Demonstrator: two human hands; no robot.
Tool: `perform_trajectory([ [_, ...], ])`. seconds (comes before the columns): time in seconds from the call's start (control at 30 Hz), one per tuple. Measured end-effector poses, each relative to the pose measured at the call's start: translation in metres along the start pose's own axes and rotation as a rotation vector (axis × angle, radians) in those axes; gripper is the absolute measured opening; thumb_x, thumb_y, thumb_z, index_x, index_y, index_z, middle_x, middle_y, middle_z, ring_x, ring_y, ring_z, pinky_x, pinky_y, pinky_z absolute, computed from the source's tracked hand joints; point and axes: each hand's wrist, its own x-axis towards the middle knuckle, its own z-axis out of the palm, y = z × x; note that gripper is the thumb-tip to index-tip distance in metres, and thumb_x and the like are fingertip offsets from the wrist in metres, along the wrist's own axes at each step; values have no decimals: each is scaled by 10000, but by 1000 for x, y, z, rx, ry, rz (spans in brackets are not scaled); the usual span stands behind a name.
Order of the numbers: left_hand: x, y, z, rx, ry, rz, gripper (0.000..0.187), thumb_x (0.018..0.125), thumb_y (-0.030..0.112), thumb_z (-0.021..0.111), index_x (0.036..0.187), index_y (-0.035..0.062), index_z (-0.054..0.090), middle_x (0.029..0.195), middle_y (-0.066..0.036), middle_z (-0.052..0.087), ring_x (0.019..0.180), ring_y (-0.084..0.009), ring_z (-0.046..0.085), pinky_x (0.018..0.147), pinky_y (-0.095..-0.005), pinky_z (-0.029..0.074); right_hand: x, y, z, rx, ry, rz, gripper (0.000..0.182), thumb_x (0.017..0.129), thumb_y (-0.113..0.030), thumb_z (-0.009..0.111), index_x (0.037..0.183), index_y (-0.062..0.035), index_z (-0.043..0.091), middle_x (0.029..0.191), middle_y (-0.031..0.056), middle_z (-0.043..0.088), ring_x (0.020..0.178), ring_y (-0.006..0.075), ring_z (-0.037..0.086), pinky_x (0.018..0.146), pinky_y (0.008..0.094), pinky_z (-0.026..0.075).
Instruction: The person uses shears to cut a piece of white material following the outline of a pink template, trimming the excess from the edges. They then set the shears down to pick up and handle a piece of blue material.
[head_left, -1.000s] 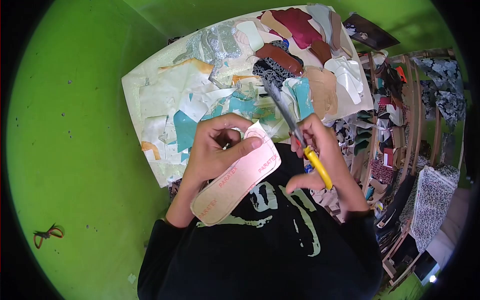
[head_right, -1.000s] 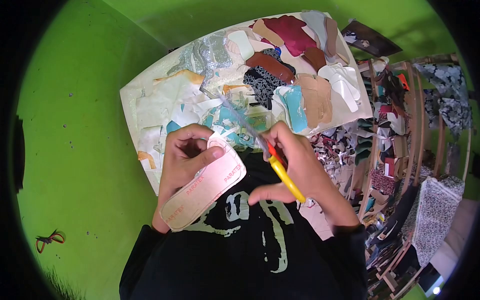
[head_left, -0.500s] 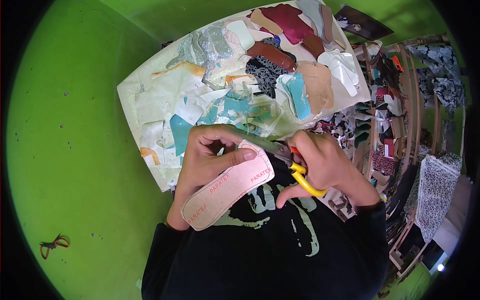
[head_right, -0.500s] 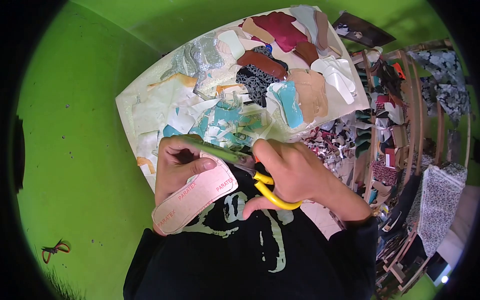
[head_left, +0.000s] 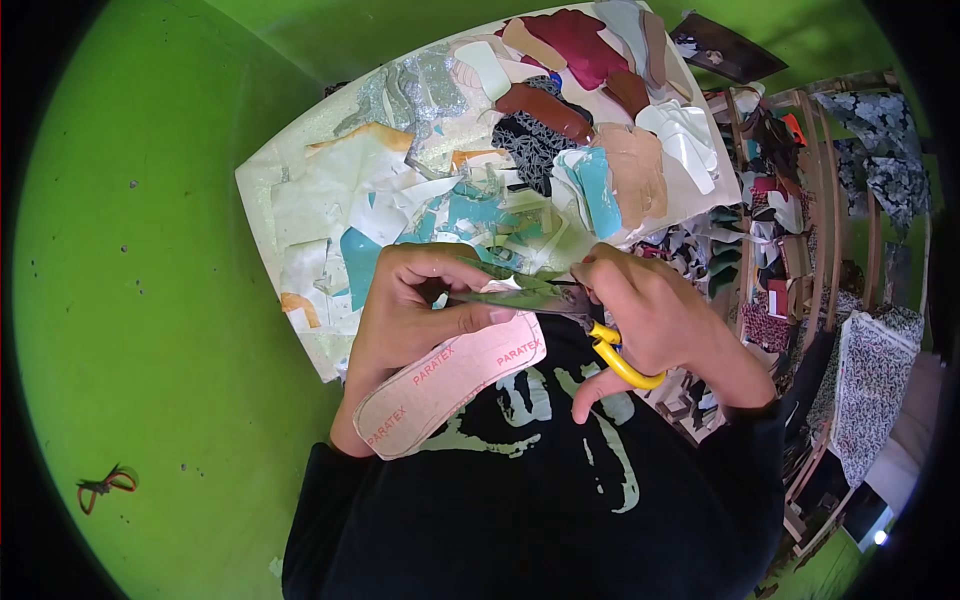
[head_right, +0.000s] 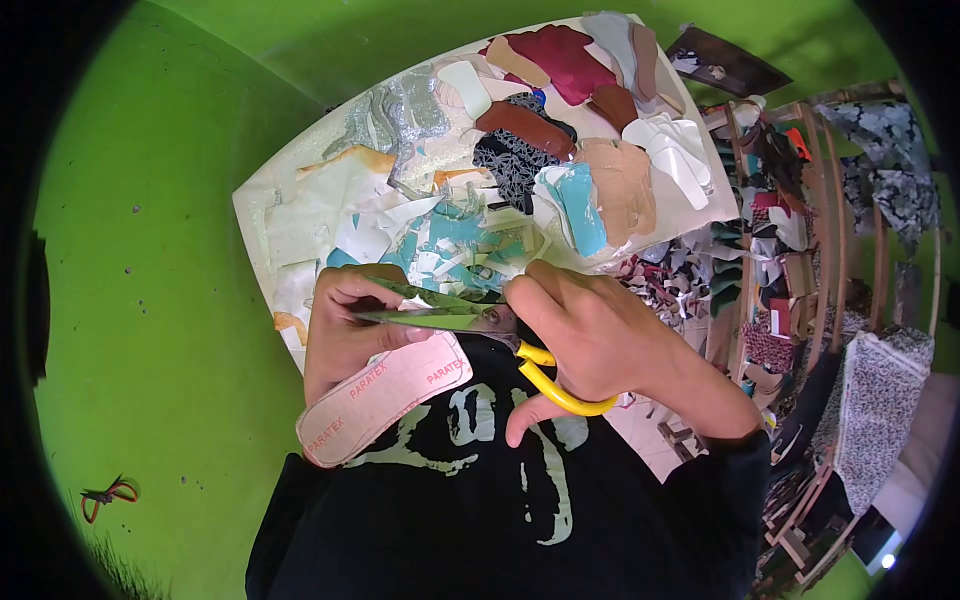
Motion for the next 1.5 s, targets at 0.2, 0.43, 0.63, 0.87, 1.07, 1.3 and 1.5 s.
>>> perform_trajectory([
  [0.2, -1, 5, -3, 14, -23, -12, 221, 693, 23, 874, 881, 13, 758, 750, -29, 675, 578, -49, 475, 525, -225, 349, -4, -5, -13, -10, -189, 103, 1046, 446, -753, 822, 1016, 64, 503, 849, 182, 544, 651, 360, 576, 584, 403, 500],
  [0.43, 3, 8, -11, 73, -136, 74, 294, 640, -34, 842, 915, 41, 771, 713, -24, 649, 527, -39, 454, 476, -213, 322, 4, 0, -22, -124, -84, -65, 1012, 470, -734, 809, 1010, 70, 518, 892, 183, 542, 703, 343, 596, 599, 391, 516],
  [0.63, 5, 16, -5, 102, -172, 22, 243, 631, -34, 842, 851, 30, 761, 660, -23, 624, 516, -40, 452, 463, -216, 315, 6, -3, -33, -191, -141, -84, 891, 555, -730, 764, 957, 26, 516, 851, 164, 515, 671, 333, 579, 549, 394, 479],
  [0.87, 5, 18, -5, 52, -207, -20, 147, 671, -46, 824, 780, 7, 741, 670, -24, 642, 532, -37, 453, 463, -231, 305, 3, -4, -46, -241, -303, -44, 789, 648, -760, 667, 926, -40, 501, 780, 115, 480, 650, 301, 575, 519, 403, 448],
  [1.07, 7, 23, -5, 137, -230, -39, 133, 701, -30, 820, 807, -1, 744, 653, -7, 622, 541, -26, 444, 465, -227, 296, 15, -2, -48, -239, -213, -132, 760, 639, -737, 657, 943, -55, 517, 839, 125, 498, 713, 309, 597, 565, 406, 484],
  [1.3, 9, 33, -3, 152, -272, -165, 94, 732, -26, 796, 797, -29, 728, 643, -14, 613, 569, -20, 459, 481, -230, 303, 17, -3, -49, -299, -226, -112, 669, 678, -673, 637, 991, -91, 537, 907, 144, 520, 814, 319, 620, 666, 413, 526],
  [1.5, 8, 30, -8, 132, -354, -169, 96, 719, -35, 784, 787, -47, 716, 654, -30, 626, 611, -27, 499, 510, -233, 346, 13, -8, -51, -459, -272, -179, 613, 712, -689, 588, 1045, -174, 560, 962, 167, 556, 892, 329, 625, 704, 426, 551],
])
